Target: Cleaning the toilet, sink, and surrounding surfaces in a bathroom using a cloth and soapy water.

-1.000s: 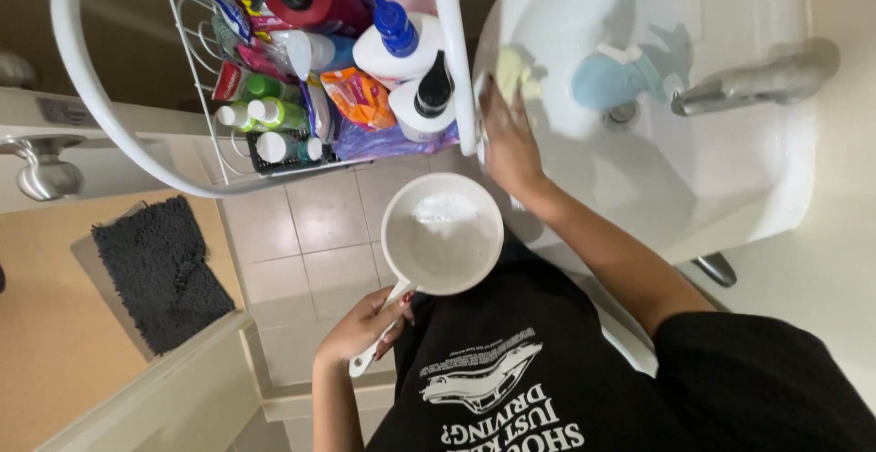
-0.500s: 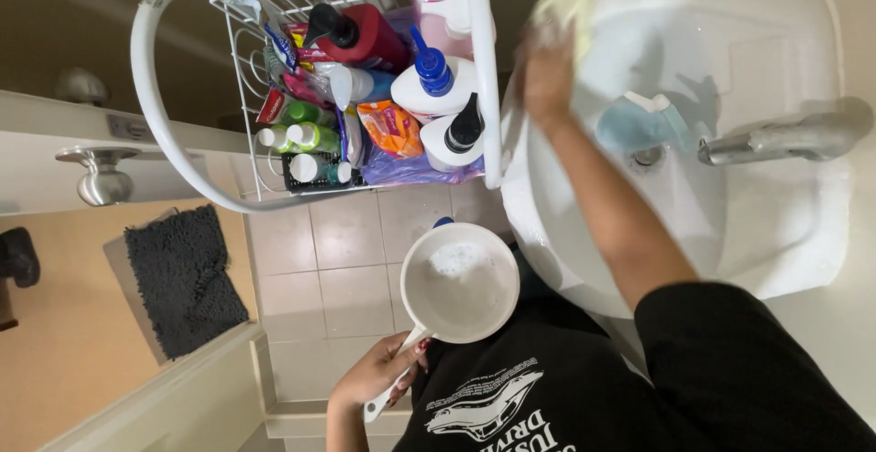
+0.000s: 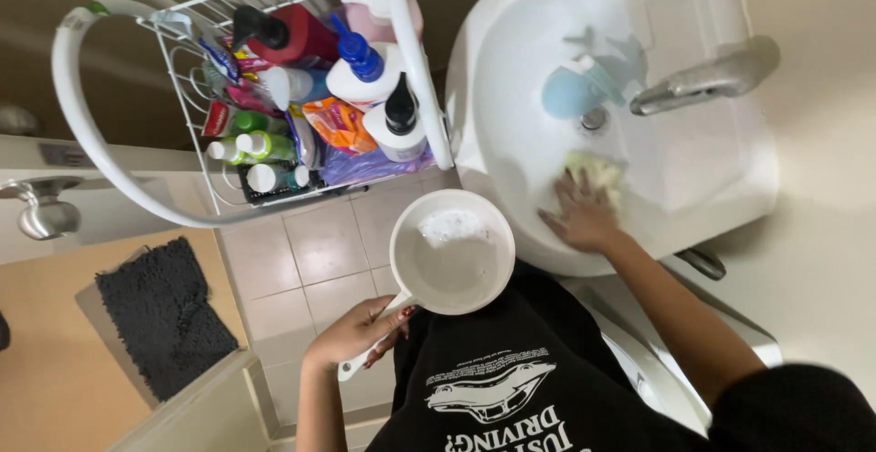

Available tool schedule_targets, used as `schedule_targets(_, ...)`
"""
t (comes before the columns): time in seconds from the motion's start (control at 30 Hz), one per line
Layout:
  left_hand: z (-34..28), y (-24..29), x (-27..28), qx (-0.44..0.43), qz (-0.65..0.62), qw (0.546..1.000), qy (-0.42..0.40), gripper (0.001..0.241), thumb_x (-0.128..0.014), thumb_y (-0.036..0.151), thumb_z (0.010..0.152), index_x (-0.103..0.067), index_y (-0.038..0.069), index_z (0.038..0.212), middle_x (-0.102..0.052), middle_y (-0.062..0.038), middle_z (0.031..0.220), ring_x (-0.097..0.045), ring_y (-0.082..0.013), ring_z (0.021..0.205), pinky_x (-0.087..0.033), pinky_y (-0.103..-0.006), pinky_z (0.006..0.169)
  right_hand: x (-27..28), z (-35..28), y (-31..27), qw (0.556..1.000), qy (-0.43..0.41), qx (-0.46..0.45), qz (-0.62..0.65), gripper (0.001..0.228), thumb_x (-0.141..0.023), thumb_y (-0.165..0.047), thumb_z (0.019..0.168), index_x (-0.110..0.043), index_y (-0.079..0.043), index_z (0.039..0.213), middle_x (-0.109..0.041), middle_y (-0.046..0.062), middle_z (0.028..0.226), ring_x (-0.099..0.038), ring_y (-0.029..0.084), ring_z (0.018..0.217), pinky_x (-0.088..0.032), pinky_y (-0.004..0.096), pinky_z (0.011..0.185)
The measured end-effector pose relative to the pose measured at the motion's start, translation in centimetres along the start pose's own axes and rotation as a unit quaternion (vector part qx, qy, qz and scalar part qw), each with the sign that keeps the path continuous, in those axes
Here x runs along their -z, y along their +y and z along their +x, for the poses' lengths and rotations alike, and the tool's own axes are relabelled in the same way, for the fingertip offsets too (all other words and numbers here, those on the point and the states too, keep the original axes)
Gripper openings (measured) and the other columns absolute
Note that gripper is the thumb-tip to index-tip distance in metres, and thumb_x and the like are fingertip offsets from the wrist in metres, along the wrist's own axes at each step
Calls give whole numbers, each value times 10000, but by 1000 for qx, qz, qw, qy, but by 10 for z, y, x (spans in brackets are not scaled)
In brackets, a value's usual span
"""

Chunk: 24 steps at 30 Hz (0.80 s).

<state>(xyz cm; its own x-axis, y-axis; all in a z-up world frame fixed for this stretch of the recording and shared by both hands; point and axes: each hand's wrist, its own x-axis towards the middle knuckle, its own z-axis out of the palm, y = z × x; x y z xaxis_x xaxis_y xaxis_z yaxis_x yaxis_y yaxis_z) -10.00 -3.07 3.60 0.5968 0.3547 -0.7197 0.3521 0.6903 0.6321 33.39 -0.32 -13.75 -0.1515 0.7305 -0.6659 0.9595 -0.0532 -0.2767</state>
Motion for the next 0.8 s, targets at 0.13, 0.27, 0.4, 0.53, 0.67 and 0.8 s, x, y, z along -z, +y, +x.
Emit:
schedule_targets(0.13, 8, 3, -2, -17, 27, 999, -15, 397, -548, 395, 1033, -644, 16, 969, -491, 20, 481, -440, -70, 349, -389, -247, 347, -45, 128, -15, 978, 131, 56, 153, 859, -248, -650, 1017, 42, -142, 1646, 108, 115, 1723, 114, 360, 1577, 31, 612, 1228)
schedule_targets(0.27, 12, 1, -1, -23, 7, 999, -33, 365, -551, 363, 1043, -636, 13, 979, -519, 19, 517, -438, -65, 362, -384, -244, 355, -3, 102, -67, 860, 141, 161, 464, 865, -353, -603, 1018, 57, -185, 1655, 125, 109, 1714, 71, 316, 1587, -49, 512, 1279)
schedule_targets(0.4, 13, 18, -2, 1, 46, 999, -17, 369, -549, 358, 1041, -647, 13, 955, -498, 5, 489, -437, -71, 343, -387, -248, 341, 10, -21, -16, 962, 26, 139, 234, 762, -309, -602, 1021, -78, -214, 1635, -8, 84, 1731, -80, 308, 1574, -112, 491, 1259)
schedule_targets(0.53, 24, 24, -1, 10, 32, 999, -4, 300, -561, 330, 1018, -638, 41, 1016, -492, 10, 503, -427, -66, 358, -367, -246, 344, 64, -91, 33, 993, -61, -64, -79, 679, -359, -630, 988, -435, -222, 1526, -319, 68, 1658, -340, 290, 1491, -330, 497, 1179)
schedule_targets(0.67, 25, 44, -12, -26, 29, 999, -23, 330, -557, 336, 1033, -644, 20, 994, -466, 16, 497, -412, -68, 348, -362, -240, 346, 99, -106, 39, 940, 85, -51, -325, 480, -461, -471, 972, -676, -169, 1277, -415, 27, 1601, -429, 187, 1448, -161, 569, 1276)
schedule_targets(0.8, 31, 39, -16, -10, 17, 1000, 0, 331, -556, 337, 1026, -622, 21, 952, -465, 6, 490, -412, -76, 341, -362, -258, 326, 56, -113, 40, 936, 196, -75, -283, 405, -471, -412, 983, -756, -125, 1014, -501, 69, 1503, -484, 227, 1369, -191, 570, 1208)
